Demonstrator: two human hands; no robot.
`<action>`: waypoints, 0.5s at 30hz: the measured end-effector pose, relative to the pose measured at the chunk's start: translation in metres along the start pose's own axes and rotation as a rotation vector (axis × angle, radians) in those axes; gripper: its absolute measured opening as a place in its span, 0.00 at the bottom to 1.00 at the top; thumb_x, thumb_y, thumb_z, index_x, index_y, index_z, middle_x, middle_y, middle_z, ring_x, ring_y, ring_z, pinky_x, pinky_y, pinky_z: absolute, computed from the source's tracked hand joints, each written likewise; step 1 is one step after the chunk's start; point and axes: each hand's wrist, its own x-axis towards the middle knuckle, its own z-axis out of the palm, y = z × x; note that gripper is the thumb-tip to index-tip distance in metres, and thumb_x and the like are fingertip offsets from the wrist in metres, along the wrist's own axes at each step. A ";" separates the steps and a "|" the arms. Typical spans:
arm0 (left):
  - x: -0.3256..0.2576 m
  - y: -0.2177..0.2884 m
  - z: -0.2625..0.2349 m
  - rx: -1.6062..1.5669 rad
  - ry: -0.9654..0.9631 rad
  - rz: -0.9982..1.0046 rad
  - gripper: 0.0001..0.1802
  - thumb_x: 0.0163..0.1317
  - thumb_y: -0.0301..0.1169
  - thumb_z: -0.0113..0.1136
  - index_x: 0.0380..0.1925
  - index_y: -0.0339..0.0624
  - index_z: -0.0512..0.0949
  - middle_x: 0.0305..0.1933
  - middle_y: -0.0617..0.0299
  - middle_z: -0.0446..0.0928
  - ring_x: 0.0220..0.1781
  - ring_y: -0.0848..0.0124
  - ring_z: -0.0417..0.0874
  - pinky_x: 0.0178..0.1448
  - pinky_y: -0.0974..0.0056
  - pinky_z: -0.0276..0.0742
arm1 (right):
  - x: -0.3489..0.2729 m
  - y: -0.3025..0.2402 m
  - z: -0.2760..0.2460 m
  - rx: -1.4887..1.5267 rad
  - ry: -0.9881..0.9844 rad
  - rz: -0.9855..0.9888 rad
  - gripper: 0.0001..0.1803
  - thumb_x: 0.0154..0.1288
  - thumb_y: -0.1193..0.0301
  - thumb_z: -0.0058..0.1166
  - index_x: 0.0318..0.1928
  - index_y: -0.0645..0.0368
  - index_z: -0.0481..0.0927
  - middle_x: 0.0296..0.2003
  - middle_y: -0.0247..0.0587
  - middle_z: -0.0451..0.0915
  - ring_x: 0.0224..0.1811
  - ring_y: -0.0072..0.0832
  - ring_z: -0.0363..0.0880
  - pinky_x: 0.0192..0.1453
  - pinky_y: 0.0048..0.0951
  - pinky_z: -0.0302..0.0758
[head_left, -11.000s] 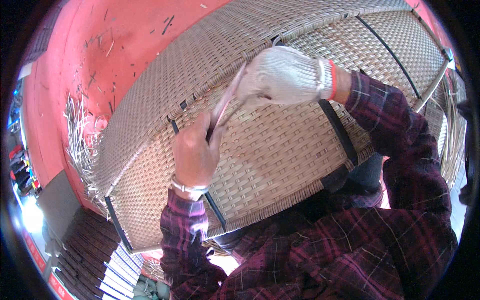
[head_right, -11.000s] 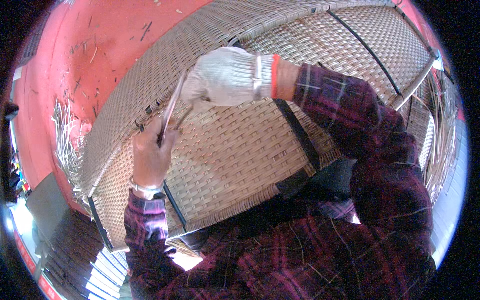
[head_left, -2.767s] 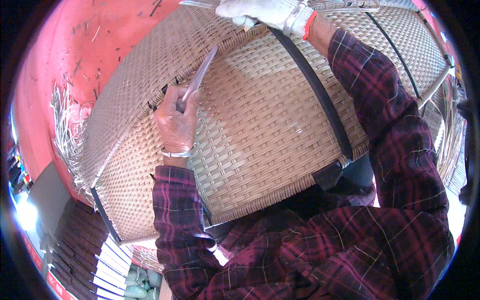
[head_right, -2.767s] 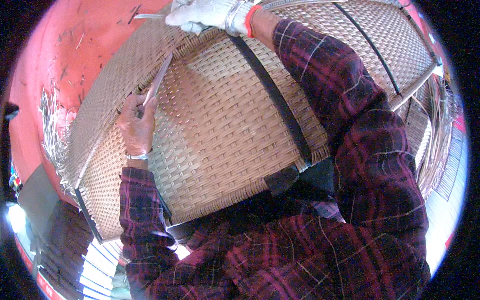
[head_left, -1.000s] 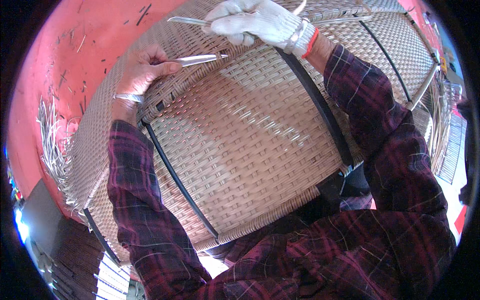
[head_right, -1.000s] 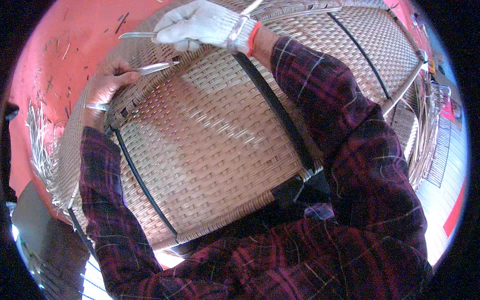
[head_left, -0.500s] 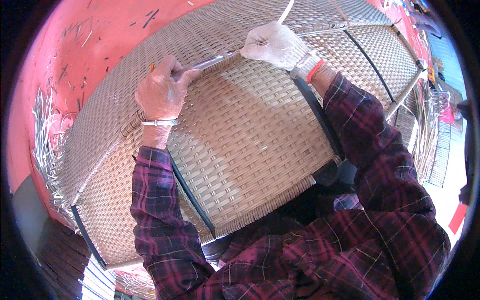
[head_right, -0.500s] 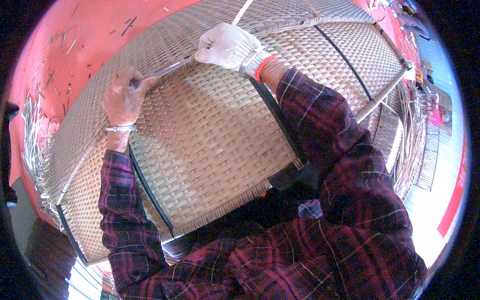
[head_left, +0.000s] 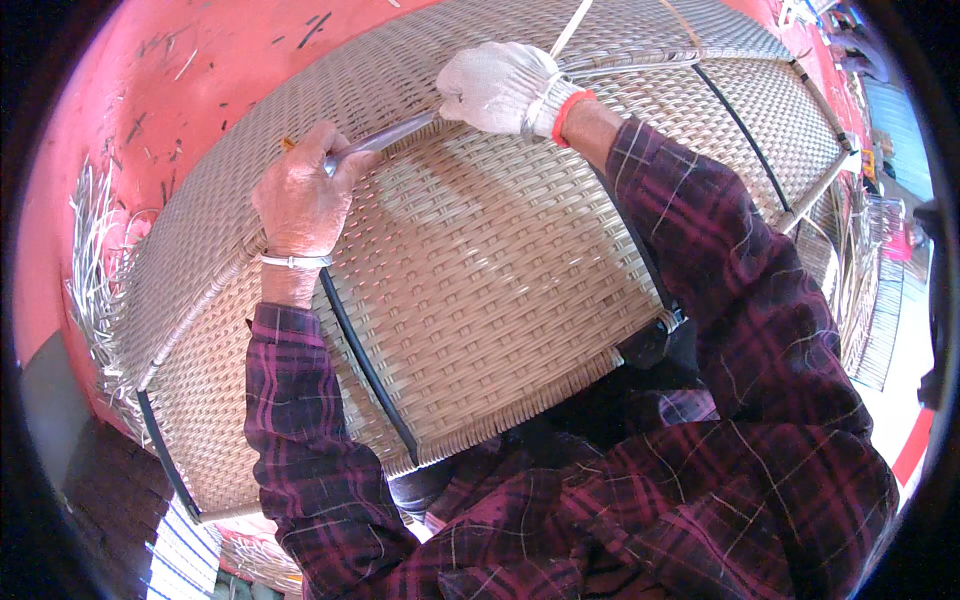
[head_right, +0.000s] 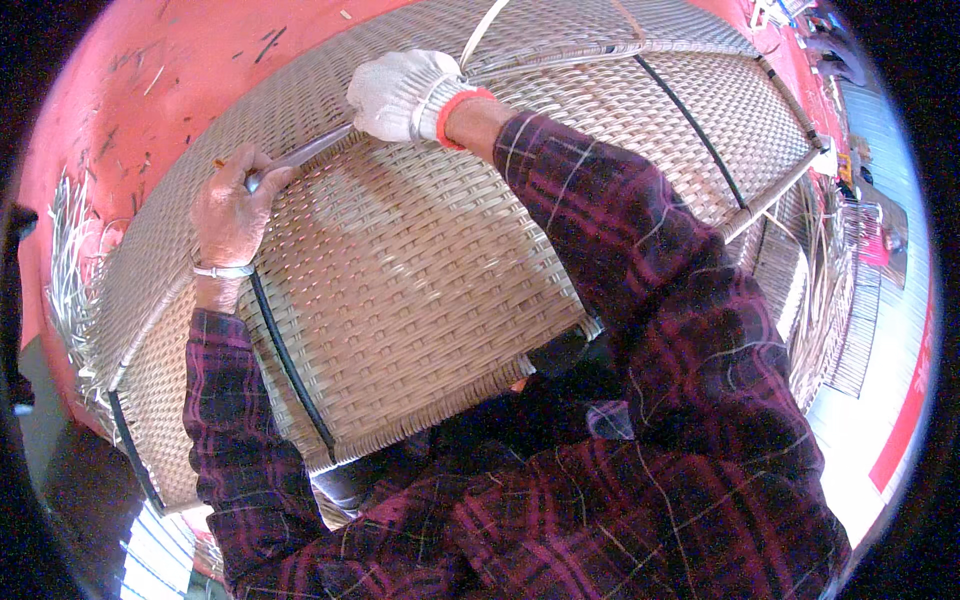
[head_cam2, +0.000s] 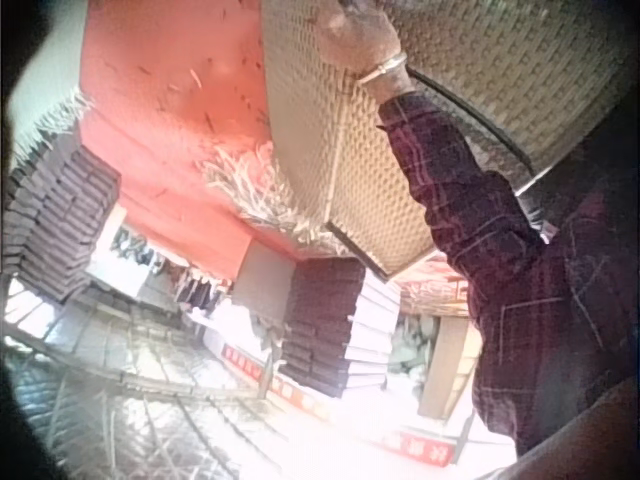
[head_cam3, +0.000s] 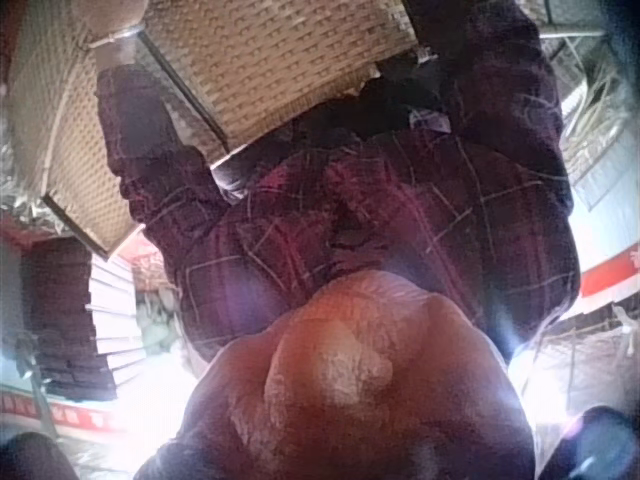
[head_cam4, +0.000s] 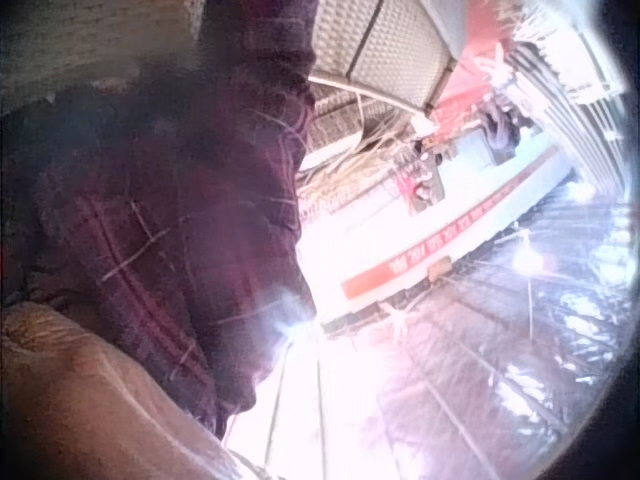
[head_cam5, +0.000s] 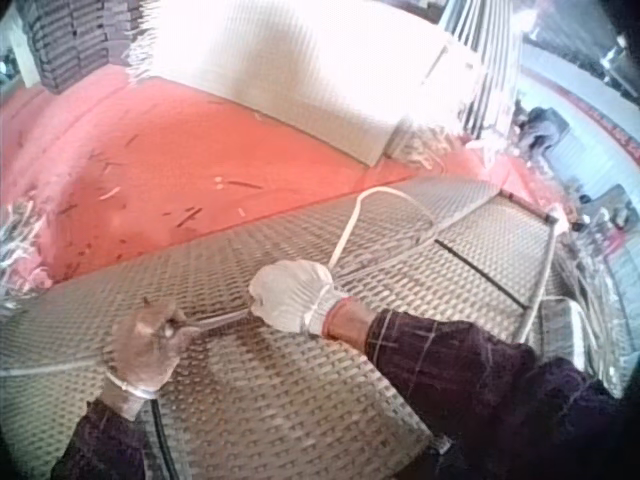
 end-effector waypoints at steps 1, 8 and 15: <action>-0.001 0.000 -0.002 0.010 0.001 0.022 0.15 0.50 0.44 0.72 0.26 0.50 0.77 0.22 0.65 0.79 0.24 0.59 0.81 0.27 0.59 0.72 | -0.001 0.001 -0.003 -0.004 -0.017 -0.018 0.16 0.61 0.53 0.52 0.30 0.53 0.80 0.31 0.44 0.81 0.38 0.47 0.81 0.41 0.47 0.75; -0.007 0.005 -0.002 0.021 0.001 -0.007 0.16 0.51 0.45 0.71 0.27 0.50 0.76 0.22 0.63 0.79 0.25 0.59 0.82 0.28 0.58 0.73 | -0.026 0.025 -0.030 -0.030 0.071 -0.152 0.13 0.61 0.57 0.52 0.30 0.52 0.77 0.27 0.39 0.79 0.35 0.43 0.80 0.39 0.45 0.75; -0.024 -0.025 -0.032 0.109 -0.048 -0.141 0.17 0.52 0.45 0.70 0.27 0.46 0.77 0.22 0.59 0.79 0.25 0.57 0.81 0.29 0.57 0.72 | -0.002 0.004 -0.005 -0.061 0.146 -0.228 0.08 0.57 0.63 0.58 0.30 0.52 0.77 0.28 0.42 0.79 0.36 0.46 0.80 0.37 0.48 0.75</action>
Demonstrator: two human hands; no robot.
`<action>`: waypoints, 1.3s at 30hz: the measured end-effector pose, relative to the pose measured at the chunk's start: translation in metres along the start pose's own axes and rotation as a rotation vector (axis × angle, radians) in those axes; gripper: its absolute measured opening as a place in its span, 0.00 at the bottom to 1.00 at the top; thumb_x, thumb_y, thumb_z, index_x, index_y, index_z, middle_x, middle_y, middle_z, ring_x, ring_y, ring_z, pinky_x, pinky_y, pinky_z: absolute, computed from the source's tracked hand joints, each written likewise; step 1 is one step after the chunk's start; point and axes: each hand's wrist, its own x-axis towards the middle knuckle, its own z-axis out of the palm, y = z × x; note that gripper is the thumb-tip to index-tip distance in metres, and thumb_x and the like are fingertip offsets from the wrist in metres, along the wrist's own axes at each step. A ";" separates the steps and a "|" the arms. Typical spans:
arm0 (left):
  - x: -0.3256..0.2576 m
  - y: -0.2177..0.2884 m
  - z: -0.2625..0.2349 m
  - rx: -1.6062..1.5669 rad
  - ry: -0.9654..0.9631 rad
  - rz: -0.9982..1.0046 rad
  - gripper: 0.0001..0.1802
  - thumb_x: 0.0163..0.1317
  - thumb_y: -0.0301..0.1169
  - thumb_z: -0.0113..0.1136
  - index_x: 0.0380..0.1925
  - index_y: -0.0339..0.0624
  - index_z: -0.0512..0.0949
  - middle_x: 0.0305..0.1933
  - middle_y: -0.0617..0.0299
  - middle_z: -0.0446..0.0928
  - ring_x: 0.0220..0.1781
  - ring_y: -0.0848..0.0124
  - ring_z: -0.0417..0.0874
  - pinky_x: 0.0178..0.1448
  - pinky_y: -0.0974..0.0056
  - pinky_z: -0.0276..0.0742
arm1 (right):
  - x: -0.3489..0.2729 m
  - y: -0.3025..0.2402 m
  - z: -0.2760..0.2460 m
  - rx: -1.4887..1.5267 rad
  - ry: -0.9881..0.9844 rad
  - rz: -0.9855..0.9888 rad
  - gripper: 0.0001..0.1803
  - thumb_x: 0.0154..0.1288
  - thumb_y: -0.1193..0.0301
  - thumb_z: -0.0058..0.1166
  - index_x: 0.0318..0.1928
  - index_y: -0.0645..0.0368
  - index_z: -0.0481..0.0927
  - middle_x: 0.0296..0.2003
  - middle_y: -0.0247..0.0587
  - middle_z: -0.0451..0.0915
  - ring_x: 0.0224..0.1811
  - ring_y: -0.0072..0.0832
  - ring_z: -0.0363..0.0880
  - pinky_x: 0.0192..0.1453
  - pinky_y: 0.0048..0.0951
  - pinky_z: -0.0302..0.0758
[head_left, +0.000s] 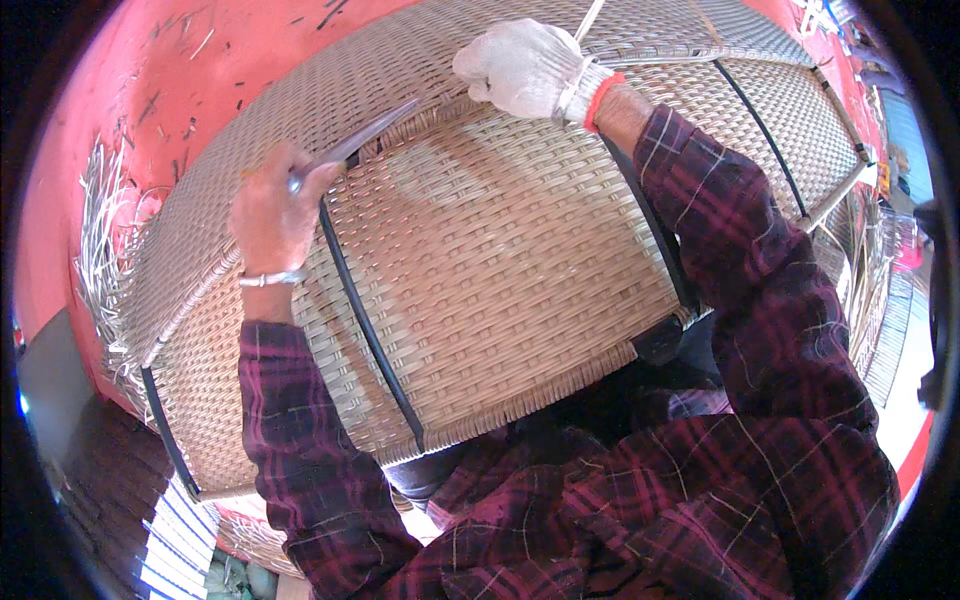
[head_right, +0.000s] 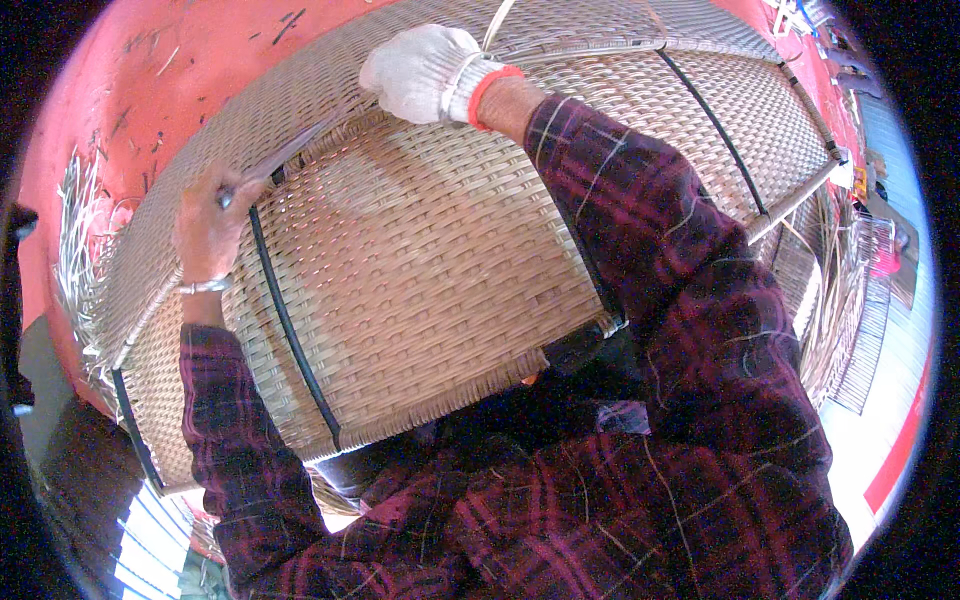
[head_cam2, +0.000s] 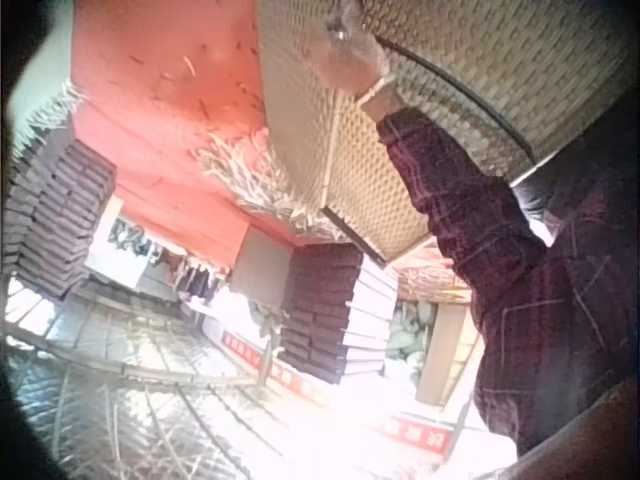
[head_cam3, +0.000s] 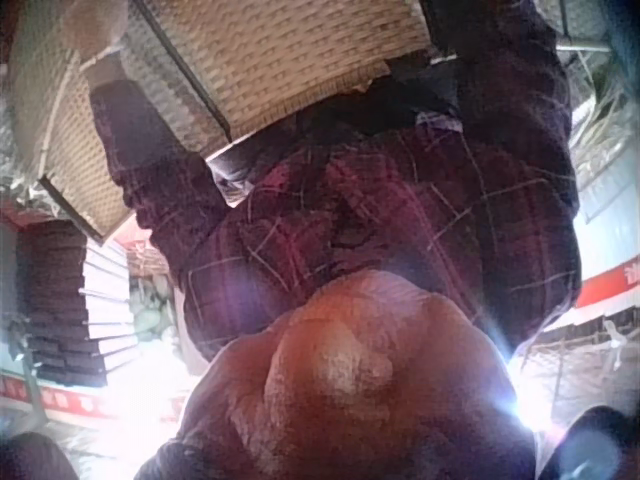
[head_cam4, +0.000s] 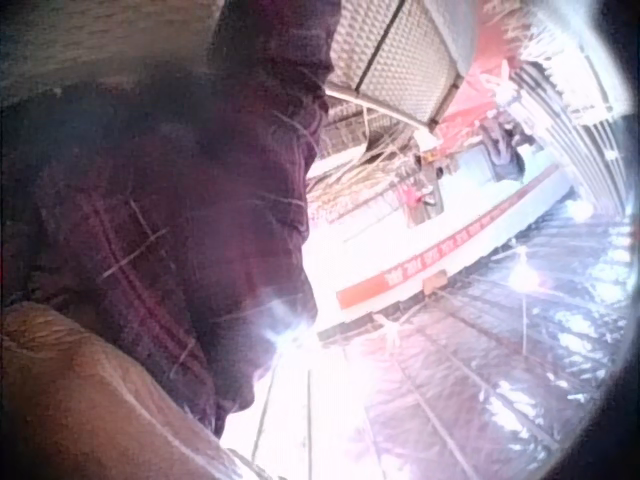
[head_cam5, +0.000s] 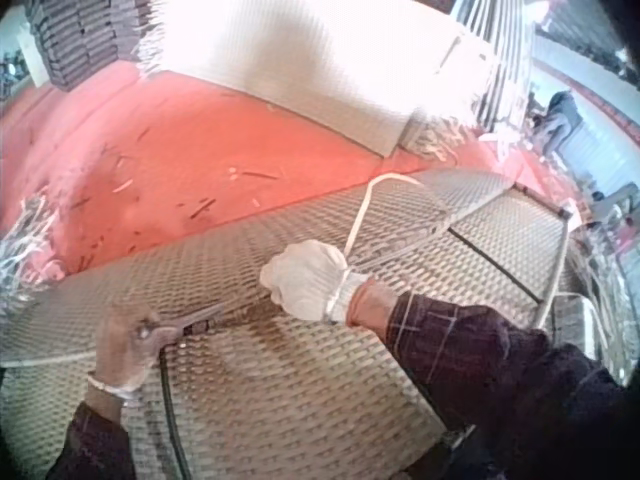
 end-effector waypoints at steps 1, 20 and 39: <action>-0.004 -0.009 -0.005 0.004 -0.018 -0.032 0.17 0.51 0.45 0.71 0.26 0.45 0.77 0.22 0.58 0.79 0.25 0.57 0.81 0.29 0.57 0.72 | 0.000 -0.001 0.000 -0.017 -0.027 0.030 0.08 0.57 0.62 0.59 0.30 0.51 0.77 0.28 0.41 0.79 0.36 0.45 0.80 0.37 0.48 0.75; -0.019 -0.008 -0.007 -0.049 -0.009 -0.032 0.15 0.50 0.43 0.73 0.27 0.47 0.78 0.19 0.62 0.76 0.22 0.61 0.79 0.27 0.58 0.72 | 0.049 -0.055 0.035 0.426 0.181 -0.177 0.10 0.64 0.62 0.57 0.39 0.53 0.80 0.29 0.38 0.80 0.34 0.37 0.81 0.38 0.37 0.75; -0.038 0.049 -0.019 0.278 0.098 0.072 0.14 0.53 0.38 0.69 0.29 0.46 0.73 0.25 0.57 0.78 0.26 0.52 0.81 0.27 0.53 0.73 | 0.036 0.021 0.020 1.288 0.129 0.052 0.11 0.65 0.64 0.60 0.38 0.60 0.84 0.25 0.29 0.81 0.29 0.17 0.77 0.36 0.21 0.72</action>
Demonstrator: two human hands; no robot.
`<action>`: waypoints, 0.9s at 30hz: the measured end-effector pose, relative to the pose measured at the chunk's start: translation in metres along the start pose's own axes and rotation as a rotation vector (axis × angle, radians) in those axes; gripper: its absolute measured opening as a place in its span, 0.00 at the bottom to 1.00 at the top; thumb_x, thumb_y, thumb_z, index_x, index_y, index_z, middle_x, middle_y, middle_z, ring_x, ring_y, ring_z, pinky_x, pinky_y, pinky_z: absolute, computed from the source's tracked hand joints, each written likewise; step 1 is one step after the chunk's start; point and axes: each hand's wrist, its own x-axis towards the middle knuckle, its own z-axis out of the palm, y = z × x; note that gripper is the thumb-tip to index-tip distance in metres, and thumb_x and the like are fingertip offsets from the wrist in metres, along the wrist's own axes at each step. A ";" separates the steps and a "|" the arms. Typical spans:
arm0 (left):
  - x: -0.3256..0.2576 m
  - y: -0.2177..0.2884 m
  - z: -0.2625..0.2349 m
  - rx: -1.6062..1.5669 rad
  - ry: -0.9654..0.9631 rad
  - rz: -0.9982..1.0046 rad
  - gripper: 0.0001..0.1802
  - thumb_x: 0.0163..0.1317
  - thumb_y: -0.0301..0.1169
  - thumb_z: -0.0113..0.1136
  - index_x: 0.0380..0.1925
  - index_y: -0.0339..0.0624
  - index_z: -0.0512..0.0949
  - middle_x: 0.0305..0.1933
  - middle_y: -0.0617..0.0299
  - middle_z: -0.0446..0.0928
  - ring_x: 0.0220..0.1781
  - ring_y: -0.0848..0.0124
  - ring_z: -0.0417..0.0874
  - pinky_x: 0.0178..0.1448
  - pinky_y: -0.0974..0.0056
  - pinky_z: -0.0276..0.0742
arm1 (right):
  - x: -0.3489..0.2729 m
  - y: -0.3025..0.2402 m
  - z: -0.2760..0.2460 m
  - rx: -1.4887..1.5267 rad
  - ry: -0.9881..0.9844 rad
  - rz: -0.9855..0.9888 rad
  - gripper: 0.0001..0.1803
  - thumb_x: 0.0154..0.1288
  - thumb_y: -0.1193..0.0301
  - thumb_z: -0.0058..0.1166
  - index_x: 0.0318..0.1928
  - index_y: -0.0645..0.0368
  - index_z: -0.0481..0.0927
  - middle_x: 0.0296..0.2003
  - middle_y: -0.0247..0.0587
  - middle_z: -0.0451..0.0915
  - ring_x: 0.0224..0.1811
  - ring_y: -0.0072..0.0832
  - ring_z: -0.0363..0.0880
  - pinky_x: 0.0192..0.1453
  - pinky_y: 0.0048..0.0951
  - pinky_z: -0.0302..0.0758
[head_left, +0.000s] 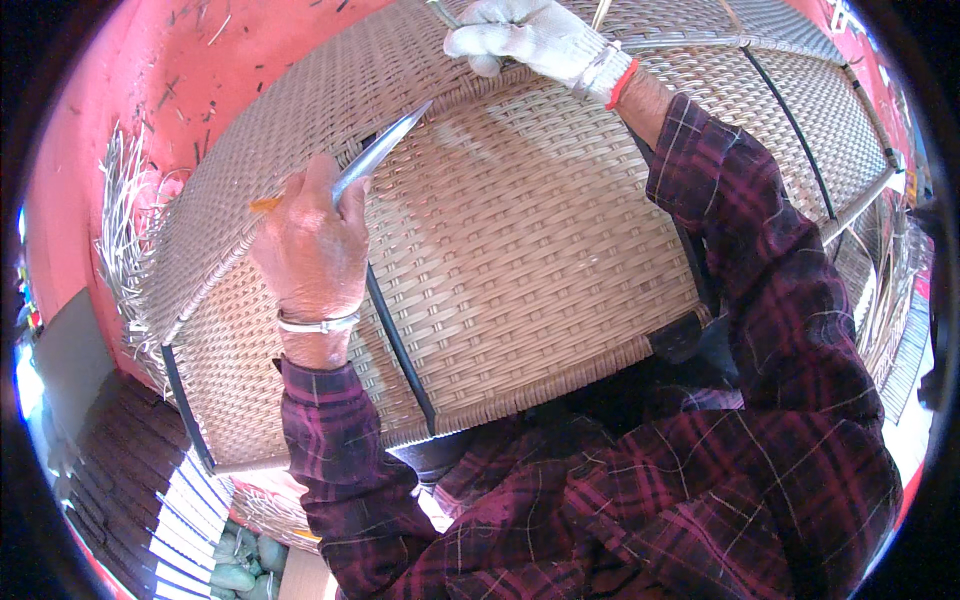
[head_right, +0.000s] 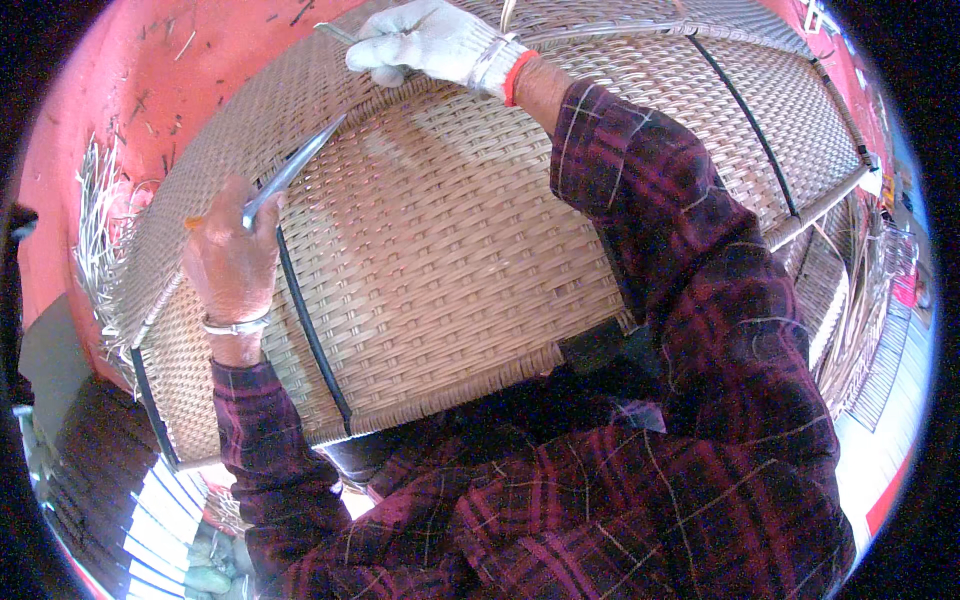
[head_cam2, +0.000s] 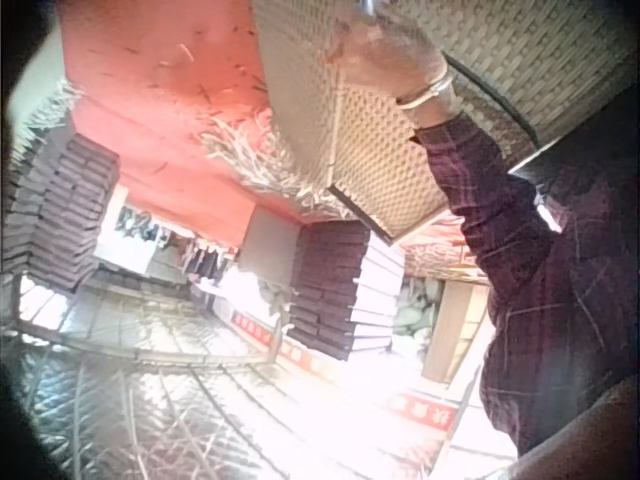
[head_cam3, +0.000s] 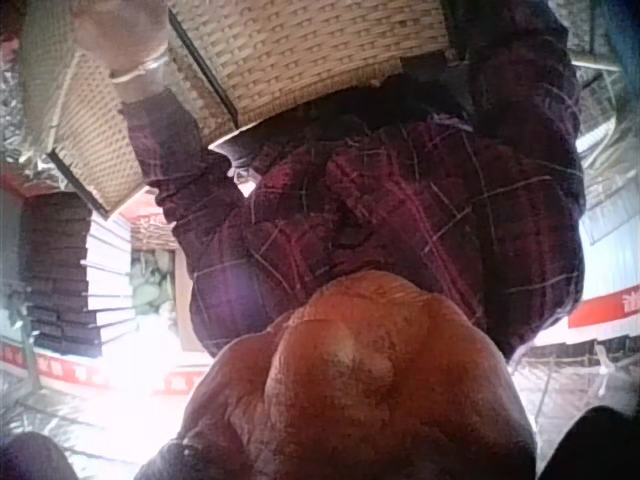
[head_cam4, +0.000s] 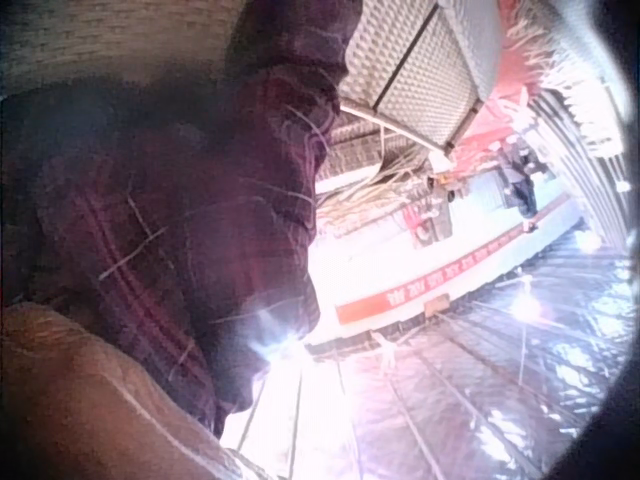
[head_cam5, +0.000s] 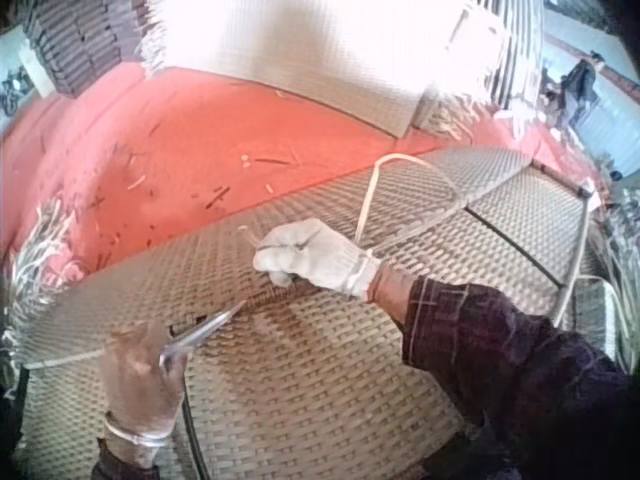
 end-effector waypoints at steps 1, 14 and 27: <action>-0.002 0.001 0.003 -0.010 -0.005 -0.009 0.14 0.53 0.37 0.69 0.29 0.46 0.72 0.25 0.57 0.78 0.26 0.52 0.81 0.27 0.52 0.73 | 0.001 0.000 0.001 0.002 0.001 -0.011 0.12 0.65 0.64 0.59 0.38 0.60 0.84 0.25 0.29 0.80 0.29 0.17 0.77 0.36 0.21 0.72; -0.009 -0.027 0.045 -0.249 -0.038 -0.098 0.11 0.53 0.34 0.70 0.27 0.44 0.76 0.23 0.54 0.76 0.25 0.57 0.80 0.30 0.56 0.75 | -0.024 0.020 0.019 -0.149 0.148 -0.023 0.13 0.63 0.60 0.61 0.35 0.56 0.79 0.24 0.30 0.78 0.27 0.18 0.75 0.35 0.25 0.73; 0.041 -0.040 0.048 -0.504 -0.019 0.014 0.16 0.45 0.40 0.77 0.22 0.45 0.79 0.19 0.60 0.77 0.20 0.65 0.77 0.26 0.62 0.73 | -0.025 -0.002 0.022 -0.070 0.068 0.247 0.11 0.65 0.64 0.60 0.36 0.59 0.77 0.23 0.27 0.74 0.26 0.15 0.72 0.32 0.22 0.70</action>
